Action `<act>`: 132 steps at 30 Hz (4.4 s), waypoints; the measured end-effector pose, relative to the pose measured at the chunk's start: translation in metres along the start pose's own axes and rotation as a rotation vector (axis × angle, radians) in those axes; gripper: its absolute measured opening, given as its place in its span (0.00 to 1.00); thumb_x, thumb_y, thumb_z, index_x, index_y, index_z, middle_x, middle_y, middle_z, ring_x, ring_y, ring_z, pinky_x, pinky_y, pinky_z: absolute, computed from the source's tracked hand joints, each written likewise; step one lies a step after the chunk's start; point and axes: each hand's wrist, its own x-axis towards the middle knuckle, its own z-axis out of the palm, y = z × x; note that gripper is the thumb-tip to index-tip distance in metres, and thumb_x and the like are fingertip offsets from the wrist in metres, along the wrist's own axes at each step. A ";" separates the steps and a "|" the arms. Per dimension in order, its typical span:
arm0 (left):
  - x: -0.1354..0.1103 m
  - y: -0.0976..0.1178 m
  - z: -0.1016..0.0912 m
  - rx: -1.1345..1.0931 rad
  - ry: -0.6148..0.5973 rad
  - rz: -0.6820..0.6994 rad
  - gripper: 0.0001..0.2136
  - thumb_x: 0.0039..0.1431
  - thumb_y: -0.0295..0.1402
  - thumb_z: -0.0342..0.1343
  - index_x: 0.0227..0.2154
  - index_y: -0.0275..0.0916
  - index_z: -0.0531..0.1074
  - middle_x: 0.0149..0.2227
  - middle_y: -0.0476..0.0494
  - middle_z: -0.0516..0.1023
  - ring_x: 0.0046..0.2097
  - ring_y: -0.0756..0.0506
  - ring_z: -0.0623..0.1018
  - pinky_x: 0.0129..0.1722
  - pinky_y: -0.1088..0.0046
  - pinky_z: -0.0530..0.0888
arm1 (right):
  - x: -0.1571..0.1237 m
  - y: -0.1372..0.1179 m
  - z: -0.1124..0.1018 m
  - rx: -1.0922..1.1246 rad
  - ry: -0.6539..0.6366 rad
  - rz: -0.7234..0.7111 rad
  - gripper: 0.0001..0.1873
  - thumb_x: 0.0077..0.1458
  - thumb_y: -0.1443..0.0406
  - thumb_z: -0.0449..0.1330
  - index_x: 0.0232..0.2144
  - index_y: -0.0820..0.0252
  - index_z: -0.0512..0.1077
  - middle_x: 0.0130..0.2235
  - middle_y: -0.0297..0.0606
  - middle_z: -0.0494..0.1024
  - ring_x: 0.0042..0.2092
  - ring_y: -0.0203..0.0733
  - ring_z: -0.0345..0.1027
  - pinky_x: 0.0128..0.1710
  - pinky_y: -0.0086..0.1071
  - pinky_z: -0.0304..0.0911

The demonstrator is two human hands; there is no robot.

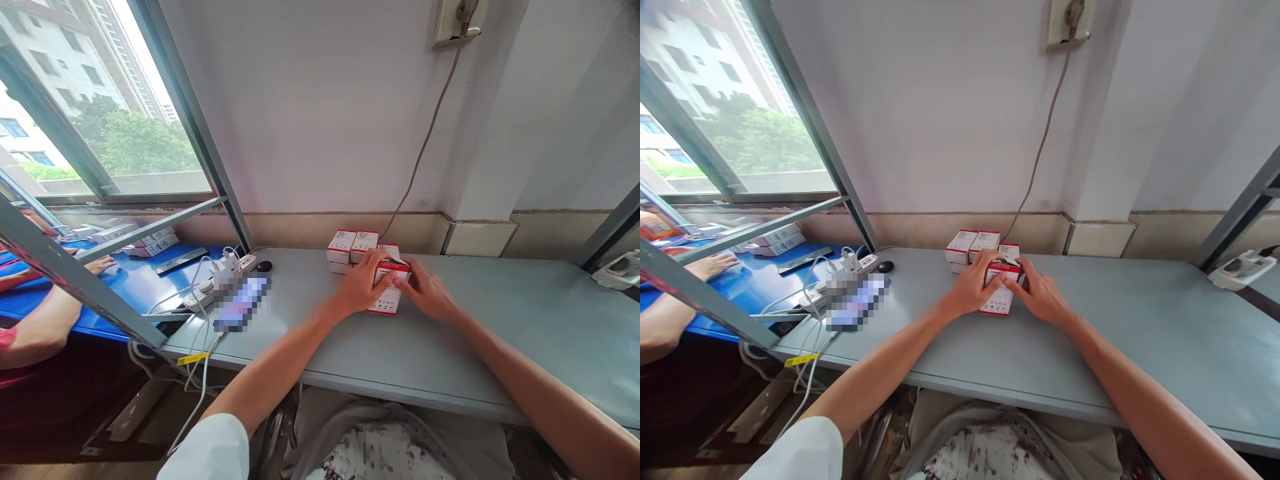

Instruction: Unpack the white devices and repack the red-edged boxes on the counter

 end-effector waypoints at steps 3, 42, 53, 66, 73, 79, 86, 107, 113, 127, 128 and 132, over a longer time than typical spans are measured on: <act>0.000 0.000 0.000 -0.004 0.005 -0.001 0.16 0.78 0.47 0.50 0.61 0.47 0.64 0.63 0.39 0.74 0.61 0.38 0.78 0.55 0.57 0.80 | 0.000 -0.001 -0.001 0.000 -0.003 -0.006 0.39 0.70 0.35 0.51 0.66 0.55 0.65 0.30 0.35 0.79 0.30 0.48 0.72 0.33 0.38 0.66; -0.001 -0.003 0.003 -0.018 0.028 0.020 0.16 0.77 0.46 0.51 0.61 0.47 0.65 0.62 0.39 0.75 0.59 0.38 0.79 0.52 0.59 0.80 | 0.000 0.001 -0.001 -0.044 -0.003 -0.008 0.36 0.71 0.36 0.50 0.64 0.54 0.66 0.30 0.34 0.81 0.30 0.47 0.75 0.31 0.36 0.64; 0.000 -0.003 0.003 0.002 0.016 0.009 0.17 0.78 0.47 0.51 0.61 0.47 0.64 0.62 0.40 0.74 0.60 0.38 0.79 0.50 0.60 0.80 | 0.000 0.002 -0.001 -0.032 -0.020 -0.004 0.35 0.71 0.36 0.50 0.64 0.54 0.66 0.31 0.33 0.80 0.30 0.46 0.74 0.31 0.35 0.63; -0.001 -0.005 0.004 -0.012 0.014 0.031 0.17 0.78 0.48 0.50 0.62 0.48 0.64 0.62 0.39 0.74 0.60 0.38 0.79 0.51 0.59 0.81 | 0.000 0.003 0.001 -0.045 -0.039 -0.036 0.29 0.73 0.38 0.48 0.52 0.53 0.72 0.29 0.34 0.79 0.28 0.45 0.72 0.30 0.35 0.61; 0.000 -0.003 0.003 -0.012 0.007 0.018 0.17 0.78 0.48 0.50 0.61 0.47 0.64 0.62 0.39 0.74 0.60 0.38 0.79 0.49 0.59 0.81 | 0.001 0.005 0.001 -0.054 -0.059 -0.031 0.32 0.73 0.38 0.47 0.50 0.54 0.76 0.29 0.35 0.80 0.29 0.46 0.72 0.30 0.35 0.61; 0.000 -0.001 0.002 -0.010 0.002 0.005 0.17 0.78 0.47 0.50 0.61 0.47 0.64 0.63 0.38 0.74 0.60 0.37 0.79 0.49 0.59 0.80 | 0.001 0.006 0.002 -0.053 -0.070 -0.046 0.31 0.74 0.39 0.46 0.47 0.54 0.77 0.28 0.35 0.79 0.29 0.46 0.71 0.31 0.35 0.61; 0.001 -0.003 0.003 -0.017 0.007 0.009 0.17 0.77 0.47 0.51 0.61 0.47 0.65 0.63 0.39 0.74 0.61 0.37 0.78 0.51 0.59 0.81 | 0.002 0.007 0.002 -0.056 -0.059 -0.045 0.32 0.73 0.37 0.46 0.43 0.53 0.76 0.28 0.36 0.80 0.29 0.46 0.71 0.31 0.36 0.63; 0.000 -0.001 0.002 0.001 -0.003 -0.006 0.17 0.77 0.48 0.51 0.61 0.47 0.64 0.63 0.39 0.74 0.61 0.37 0.79 0.50 0.60 0.80 | 0.002 0.006 0.001 -0.064 -0.071 -0.040 0.32 0.73 0.38 0.45 0.45 0.53 0.77 0.29 0.37 0.80 0.29 0.46 0.71 0.31 0.36 0.63; 0.000 -0.001 0.002 -0.001 0.001 -0.003 0.17 0.77 0.47 0.51 0.62 0.48 0.64 0.63 0.39 0.74 0.61 0.37 0.79 0.52 0.59 0.81 | 0.002 0.005 0.001 -0.074 -0.066 -0.043 0.33 0.73 0.36 0.45 0.42 0.53 0.76 0.28 0.36 0.80 0.29 0.47 0.72 0.31 0.36 0.63; 0.002 -0.001 0.002 -0.010 -0.008 -0.012 0.18 0.77 0.48 0.50 0.63 0.48 0.64 0.63 0.39 0.74 0.60 0.37 0.79 0.55 0.55 0.80 | 0.004 0.008 0.002 -0.081 -0.088 -0.041 0.34 0.73 0.37 0.43 0.33 0.53 0.72 0.27 0.36 0.80 0.29 0.46 0.73 0.32 0.37 0.63; 0.002 -0.001 0.002 -0.010 -0.010 -0.011 0.18 0.77 0.48 0.50 0.63 0.48 0.64 0.63 0.39 0.73 0.60 0.37 0.79 0.55 0.55 0.80 | 0.004 0.008 0.002 -0.075 -0.095 -0.032 0.34 0.73 0.37 0.43 0.33 0.53 0.72 0.27 0.36 0.80 0.29 0.46 0.74 0.32 0.37 0.63; 0.002 -0.001 0.002 -0.018 -0.023 -0.033 0.19 0.78 0.48 0.50 0.64 0.49 0.63 0.63 0.39 0.73 0.60 0.36 0.79 0.55 0.54 0.80 | 0.004 0.009 0.003 -0.017 -0.131 -0.007 0.35 0.73 0.36 0.43 0.35 0.53 0.74 0.27 0.36 0.81 0.28 0.47 0.76 0.32 0.38 0.66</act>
